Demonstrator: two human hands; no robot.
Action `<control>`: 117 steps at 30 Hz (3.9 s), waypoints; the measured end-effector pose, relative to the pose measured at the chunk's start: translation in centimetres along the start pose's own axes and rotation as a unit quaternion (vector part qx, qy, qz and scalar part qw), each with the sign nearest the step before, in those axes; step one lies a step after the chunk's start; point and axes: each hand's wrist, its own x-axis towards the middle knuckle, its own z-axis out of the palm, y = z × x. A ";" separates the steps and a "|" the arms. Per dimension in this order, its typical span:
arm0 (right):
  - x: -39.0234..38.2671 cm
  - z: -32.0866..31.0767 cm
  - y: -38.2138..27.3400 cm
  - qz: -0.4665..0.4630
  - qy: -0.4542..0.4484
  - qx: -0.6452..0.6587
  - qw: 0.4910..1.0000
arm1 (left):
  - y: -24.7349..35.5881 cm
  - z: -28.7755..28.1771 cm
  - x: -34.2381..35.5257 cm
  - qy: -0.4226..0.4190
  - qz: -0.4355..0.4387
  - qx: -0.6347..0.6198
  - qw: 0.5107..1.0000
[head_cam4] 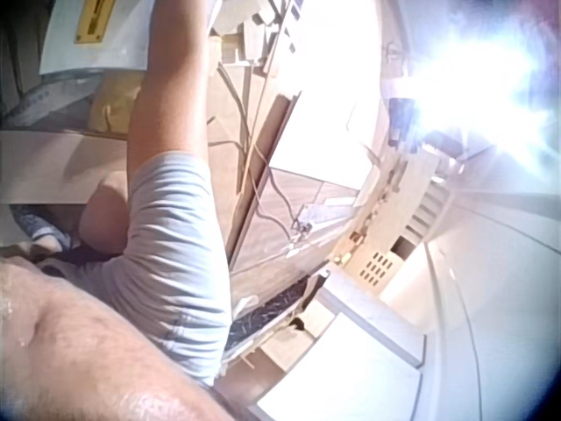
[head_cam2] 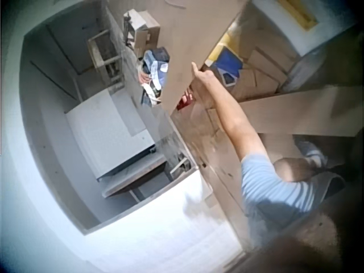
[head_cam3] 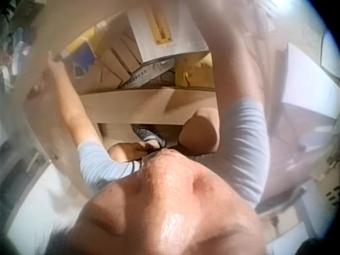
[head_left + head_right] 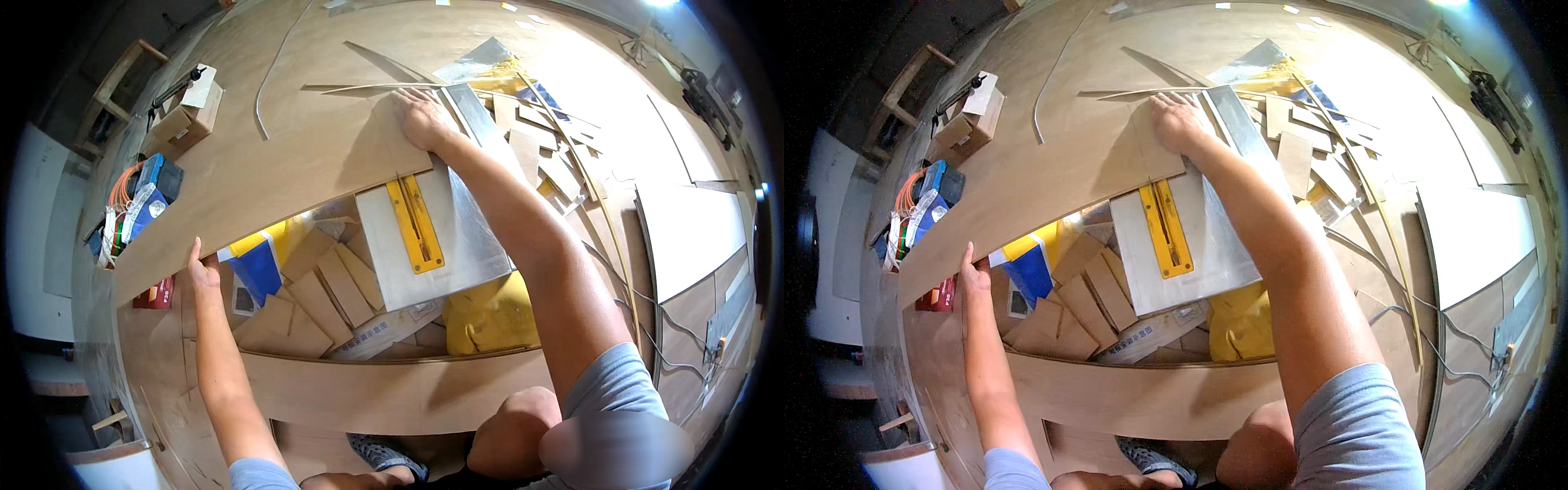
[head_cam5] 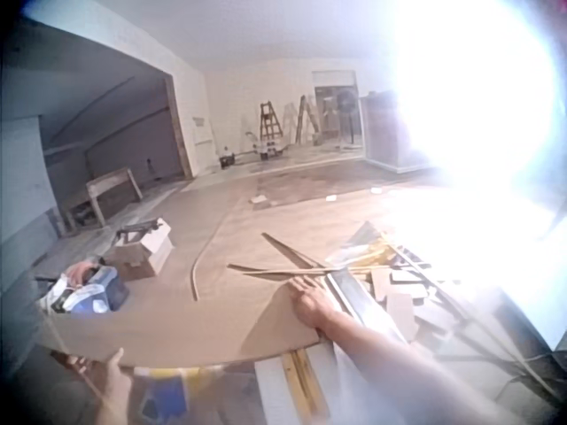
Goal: The person picks up a floorboard and cuts it using a table saw. Then, the person aligns the board onto the floor and taps it into place using a hammer and a tapping block.
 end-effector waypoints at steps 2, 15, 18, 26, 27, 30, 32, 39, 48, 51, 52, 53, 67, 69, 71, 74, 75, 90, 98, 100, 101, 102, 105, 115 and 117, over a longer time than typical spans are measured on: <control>-0.3 -0.1 -0.1 -0.008 0.011 0.003 1.000 | 0.1 -0.2 -0.2 -0.009 0.003 0.008 1.000; -2.9 -1.4 -0.7 -0.020 0.013 0.005 1.000 | 0.6 -1.7 -1.9 -0.019 0.003 0.025 0.999; -3.5 -1.6 -0.7 -0.007 0.010 0.016 1.000 | 0.8 -2.1 -2.2 -0.008 -0.007 0.025 1.000; -5.1 -2.0 -1.2 -0.006 0.011 0.015 1.000 | 1.3 -2.4 -4.1 -0.011 0.001 0.038 0.999; -5.3 -2.1 -1.3 -0.006 0.009 0.012 1.000 | 1.5 -2.4 -4.4 -0.019 0.000 0.032 0.999; -5.9 -2.4 -1.5 -0.014 0.009 0.017 1.000 | 1.6 -2.7 -5.2 -0.013 -0.005 0.051 0.999; -6.3 -2.6 -1.6 -0.026 0.017 0.014 0.999 | 1.8 -2.9 -5.6 -0.017 0.008 0.056 0.998; -7.7 -2.9 -2.1 -0.009 0.015 0.027 0.999 | 2.0 -4.0 -6.4 -0.005 -0.009 0.051 0.999; -9.8 -3.8 -2.7 -0.014 0.025 0.032 0.999 | 2.5 -4.5 -9.0 0.008 -0.021 0.058 0.998; -10.5 -4.2 -3.0 -0.013 0.022 0.033 0.999 | 2.8 -4.4 -10.0 0.027 -0.003 0.103 0.994; -10.8 -4.3 -3.1 -0.002 0.005 0.032 0.999 | 2.9 -4.5 -10.3 0.019 -0.012 0.104 0.994; -11.0 -4.5 -3.2 -0.007 0.016 0.032 0.999 | 2.9 -4.5 -10.5 0.017 -0.014 0.103 0.994; -14.7 -5.6 -4.1 -0.006 0.000 0.022 1.000 | 3.6 -6.0 -13.9 0.017 -0.010 0.100 0.995; -15.2 -5.7 -4.2 -0.004 0.004 0.022 1.000 | 3.7 -6.3 -14.3 -0.002 -0.033 0.071 0.997; -15.6 -5.8 -4.4 -0.006 0.006 0.014 1.000 | 3.8 -6.7 -14.5 -0.004 -0.039 0.057 0.998; -16.1 -6.0 -4.4 -0.009 0.000 0.005 1.000 | 3.8 -7.2 -14.7 0.021 -0.028 0.046 0.998; -16.2 -6.1 -4.4 -0.011 -0.012 0.006 1.000 | 3.7 -7.4 -15.0 0.010 -0.001 0.078 0.997; -19.6 -11.6 2.1 -0.098 -0.080 0.030 0.992 | 12.9 -14.4 -24.3 0.121 -0.008 0.038 0.992; -25.8 -12.3 14.8 0.193 -0.108 0.192 0.956 | 21.1 -29.4 -30.7 0.244 0.037 0.071 0.967; -27.9 -12.7 18.2 0.273 -0.179 0.322 0.889 | 22.6 -33.3 -34.1 0.267 0.037 0.101 0.958; -29.1 -13.3 19.4 0.288 -0.234 0.387 0.844 | 23.0 -35.4 -35.7 0.284 0.010 0.104 0.953; -29.9 -13.7 20.2 0.276 -0.302 0.416 0.812 | 23.3 -36.9 -37.3 0.268 0.016 0.116 0.956; -33.9 -14.0 19.5 0.390 -0.086 0.493 0.773 | 23.8 -40.2 -41.4 0.309 0.019 0.143 0.940; -41.8 -14.9 15.7 0.459 -0.150 0.258 0.836 | 19.9 -47.4 -47.4 0.316 -0.173 0.090 0.929; -45.6 -17.2 14.6 0.465 -0.161 0.213 0.844 | 19.0 -49.7 -48.0 0.265 -0.199 0.096 0.939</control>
